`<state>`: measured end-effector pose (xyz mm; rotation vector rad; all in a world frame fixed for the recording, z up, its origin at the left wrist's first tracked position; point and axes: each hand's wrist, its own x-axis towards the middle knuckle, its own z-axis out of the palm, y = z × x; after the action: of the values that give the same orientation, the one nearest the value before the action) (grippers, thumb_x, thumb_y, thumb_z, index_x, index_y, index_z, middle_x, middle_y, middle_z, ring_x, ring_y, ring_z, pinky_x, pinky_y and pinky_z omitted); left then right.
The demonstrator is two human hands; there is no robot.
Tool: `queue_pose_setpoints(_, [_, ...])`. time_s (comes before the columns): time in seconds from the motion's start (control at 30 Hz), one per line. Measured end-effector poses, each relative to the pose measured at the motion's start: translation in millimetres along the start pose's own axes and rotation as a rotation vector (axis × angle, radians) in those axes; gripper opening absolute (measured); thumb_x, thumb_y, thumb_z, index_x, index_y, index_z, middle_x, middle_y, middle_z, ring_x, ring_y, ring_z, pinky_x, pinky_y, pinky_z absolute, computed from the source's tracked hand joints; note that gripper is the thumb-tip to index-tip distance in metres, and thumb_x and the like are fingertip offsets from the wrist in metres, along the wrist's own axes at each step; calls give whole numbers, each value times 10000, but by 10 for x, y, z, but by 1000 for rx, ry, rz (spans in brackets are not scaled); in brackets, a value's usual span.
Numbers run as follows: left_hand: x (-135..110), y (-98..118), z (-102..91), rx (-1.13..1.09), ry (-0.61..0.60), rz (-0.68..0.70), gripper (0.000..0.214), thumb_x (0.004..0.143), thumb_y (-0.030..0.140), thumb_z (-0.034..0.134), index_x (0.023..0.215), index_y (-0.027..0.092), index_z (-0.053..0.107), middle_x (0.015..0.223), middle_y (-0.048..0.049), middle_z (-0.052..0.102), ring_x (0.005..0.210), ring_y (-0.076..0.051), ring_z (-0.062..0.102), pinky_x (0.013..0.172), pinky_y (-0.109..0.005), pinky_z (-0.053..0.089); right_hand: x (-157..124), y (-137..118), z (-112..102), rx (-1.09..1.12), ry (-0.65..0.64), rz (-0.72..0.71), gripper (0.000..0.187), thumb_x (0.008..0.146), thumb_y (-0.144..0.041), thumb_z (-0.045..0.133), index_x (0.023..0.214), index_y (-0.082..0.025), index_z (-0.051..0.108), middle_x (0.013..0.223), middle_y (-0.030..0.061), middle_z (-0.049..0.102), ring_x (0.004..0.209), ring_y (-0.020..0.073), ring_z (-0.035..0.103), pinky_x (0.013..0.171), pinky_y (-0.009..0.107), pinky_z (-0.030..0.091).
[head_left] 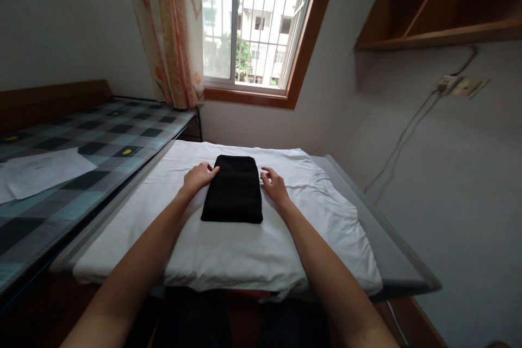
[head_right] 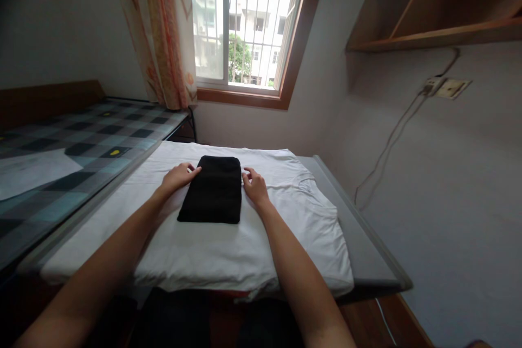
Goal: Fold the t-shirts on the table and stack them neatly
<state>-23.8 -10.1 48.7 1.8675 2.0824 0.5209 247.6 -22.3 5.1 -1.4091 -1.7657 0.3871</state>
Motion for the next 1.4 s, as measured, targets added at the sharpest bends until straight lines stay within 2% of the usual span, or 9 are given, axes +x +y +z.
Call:
queue_pose_setpoints(0.2, [112,-144,1,-89,-275,-9,621,787,721,436,486,192,557,517,-87,636,541,-229,642,545,-285,429,-2,10,34,112,19,24,309,878,-306,493,1100,-164,653,805,50,690,757,182,660,773,310,504])
queue_pose_setpoints(0.47, [69,-76,-13,-386,-270,-51,474,703,618,657,559,177,558,400,-23,524,376,-204,560,416,-272,383,2,30,60,212,59,43,456,851,-348,504,1260,-149,538,744,12,632,728,181,640,741,316,507])
queue_pose_setpoints(0.63, [-117,53,-127,-570,-310,-104,467,685,574,718,838,167,546,508,18,565,446,-176,573,438,-253,422,8,63,91,223,59,36,496,835,-377,505,1275,-146,517,735,4,613,692,182,621,732,327,498])
queue_pose_setpoints(0.83, [-165,208,-111,-630,-229,-46,575,696,355,789,1079,219,383,657,40,611,584,-154,608,541,-243,457,51,95,70,217,106,34,469,820,-354,507,1240,-148,537,732,10,616,702,191,624,750,333,490])
queue_pose_setpoints(0.97, [60,452,-447,-554,-176,40,638,668,234,804,1171,186,415,805,-28,637,711,-202,649,657,-310,497,71,116,40,217,128,52,451,814,-333,507,1224,-150,552,745,22,632,723,194,624,754,331,491])
queue_pose_setpoints(1.1, [188,894,-932,53,239,299,753,728,347,753,1359,220,363,1083,-94,643,1072,-308,608,899,-393,437,80,97,-9,213,147,54,442,799,-307,504,1204,-144,570,758,27,642,707,185,611,743,320,490])
queue_pose_setpoints(1.17, [184,1068,-1011,217,380,365,741,825,365,652,1445,199,281,1164,-138,627,1136,-337,569,925,-419,403,88,80,-58,199,213,57,431,788,-295,502,1185,-146,582,763,27,641,715,184,607,757,321,486])
queue_pose_setpoints(1.3, [96,1062,-606,343,477,604,624,920,259,474,1500,171,259,1264,-200,578,1110,-342,565,891,-442,388,111,70,-174,198,386,110,416,790,-287,470,1163,-144,583,787,37,639,761,190,603,765,317,482])
queue_pose_setpoints(1.4, [-46,823,-12,362,335,834,509,927,189,398,1434,220,433,1323,-180,565,1014,-312,601,870,-462,387,124,88,-217,205,434,164,404,787,-278,461,1147,-141,583,796,43,637,782,192,603,765,308,484])
